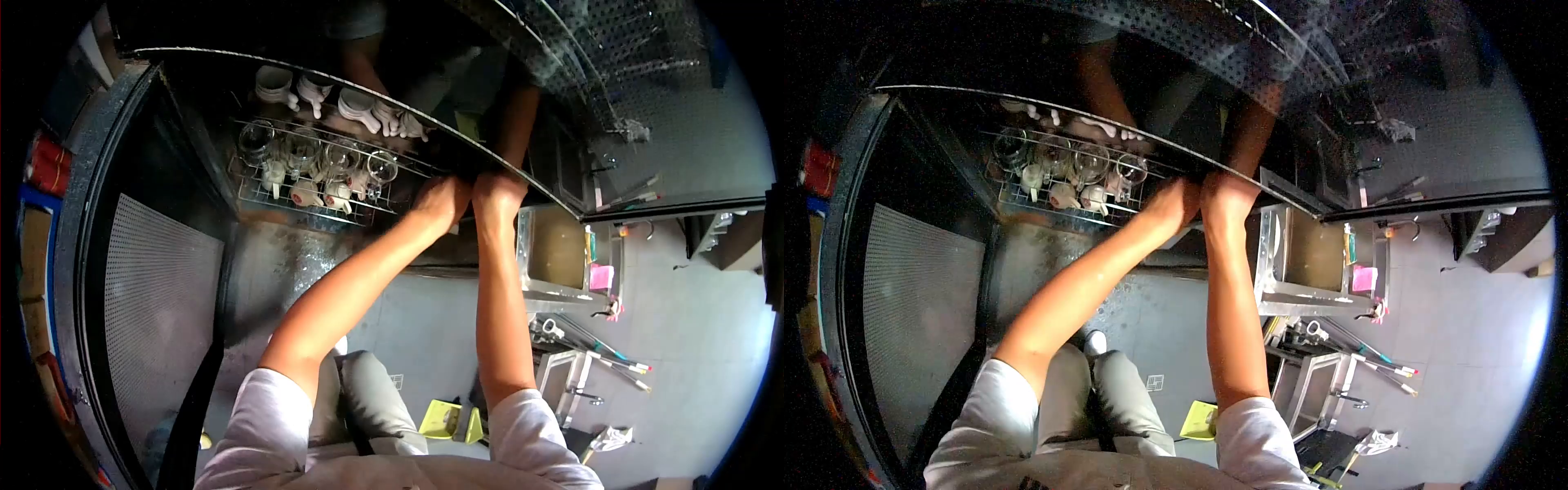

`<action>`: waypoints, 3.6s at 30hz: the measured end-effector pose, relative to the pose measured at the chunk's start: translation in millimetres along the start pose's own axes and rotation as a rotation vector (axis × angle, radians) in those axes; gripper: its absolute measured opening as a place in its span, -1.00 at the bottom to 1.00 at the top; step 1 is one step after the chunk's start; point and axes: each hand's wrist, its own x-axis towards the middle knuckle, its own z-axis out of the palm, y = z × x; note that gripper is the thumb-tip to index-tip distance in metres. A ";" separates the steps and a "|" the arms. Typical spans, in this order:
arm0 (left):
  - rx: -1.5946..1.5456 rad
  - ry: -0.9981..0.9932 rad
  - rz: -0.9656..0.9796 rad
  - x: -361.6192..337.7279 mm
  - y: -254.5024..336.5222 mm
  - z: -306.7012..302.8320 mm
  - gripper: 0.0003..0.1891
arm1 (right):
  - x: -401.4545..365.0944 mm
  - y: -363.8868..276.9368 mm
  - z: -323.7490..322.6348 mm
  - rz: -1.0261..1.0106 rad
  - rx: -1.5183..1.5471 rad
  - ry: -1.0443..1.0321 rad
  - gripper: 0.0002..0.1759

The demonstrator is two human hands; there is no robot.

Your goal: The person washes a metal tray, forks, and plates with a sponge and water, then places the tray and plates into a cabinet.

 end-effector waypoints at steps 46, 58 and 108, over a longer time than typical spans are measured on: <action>0.867 0.623 -0.915 -437.3 196.3 -244.5 -0.09 | -250.2 185.5 -382.3 0.655 0.163 -0.913 -0.41; 0.882 0.481 -0.843 -305.4 127.7 -110.3 -0.16 | -237.3 355.1 -461.9 0.876 0.379 -0.739 -0.54; 1.382 -0.457 -0.363 151.7 -32.1 382.6 -0.37 | -130.5 469.2 -41.2 0.443 0.031 -0.871 -0.76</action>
